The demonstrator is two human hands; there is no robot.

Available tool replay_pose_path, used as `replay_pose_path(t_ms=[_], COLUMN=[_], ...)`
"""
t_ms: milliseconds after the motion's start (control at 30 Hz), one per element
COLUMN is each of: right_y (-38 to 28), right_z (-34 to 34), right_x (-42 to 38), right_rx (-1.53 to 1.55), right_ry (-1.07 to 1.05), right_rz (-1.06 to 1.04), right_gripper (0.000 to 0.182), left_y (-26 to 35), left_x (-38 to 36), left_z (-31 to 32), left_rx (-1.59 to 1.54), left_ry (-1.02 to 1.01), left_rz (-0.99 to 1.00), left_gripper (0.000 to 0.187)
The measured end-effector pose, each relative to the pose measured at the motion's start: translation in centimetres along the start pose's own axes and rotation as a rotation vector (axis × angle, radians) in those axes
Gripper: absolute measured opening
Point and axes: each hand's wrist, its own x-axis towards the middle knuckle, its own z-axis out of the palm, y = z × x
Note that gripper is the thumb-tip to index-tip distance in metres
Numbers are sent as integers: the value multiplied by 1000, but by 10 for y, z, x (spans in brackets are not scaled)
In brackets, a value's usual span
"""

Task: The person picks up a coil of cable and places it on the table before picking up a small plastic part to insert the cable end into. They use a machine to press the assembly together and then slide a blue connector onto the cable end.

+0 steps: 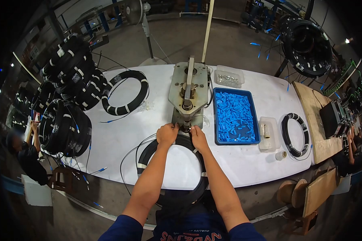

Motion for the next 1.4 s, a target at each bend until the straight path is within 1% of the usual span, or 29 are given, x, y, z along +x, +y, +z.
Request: replay_pose_path(t_ms=[133,200,400,533,700,767,933,1000,1033,1100,1133,1200,1267,1333,1400], right_y=[0,1,1,0,1,2,-1,-1,0,0,-2,-4,-3,-3,-3], right_z=[-2,0,1,-1,0,2,-1,-1,0,0,-1,-2,-1,0,-1], right_x=[2,1,0,1,2,2,1,1,2,1,1,0,0,0,1], right_rx=[21,32,46,37,26,44,37,32,36,42,31,21,11,7,1], right_ry=[-9,-7,30,25,31,56,23,23,18,9,4,-3,34,36,39], right_rz=[14,23,-21,8,-1,0,-8,-10,-5,3,0,-5,-46,-45,-47], right_gripper=[37,37,37,37,37,37,37,37,37,37,37,37,35,35,35], left_y=[0,-1,0,3,0,-1,-4,-14,-18,-27,-33,-40,-43,-40,-35], left_x=[1,1,1,-1,-2,-2,-1,5,7,8,10,12,10,6,3], left_z=[-4,-5,-6,-6,-3,-2,-2,5,4,3,7,14,15,10,8], left_rx=[-49,-83,-43,-3,-43,-55,-71,-167,-167,-344,-343,-407,-428,-449,-566], left_ry=[-37,-48,-58,-67,5,1,-33,75,77,-72,-71,6,-7,-22,-9], left_rz=[-7,7,38,37,64,62,55,119,119,193,190,394,411,429,417], left_gripper=[49,54,59,59,55,55,51,48,48,36,36,26,25,27,30])
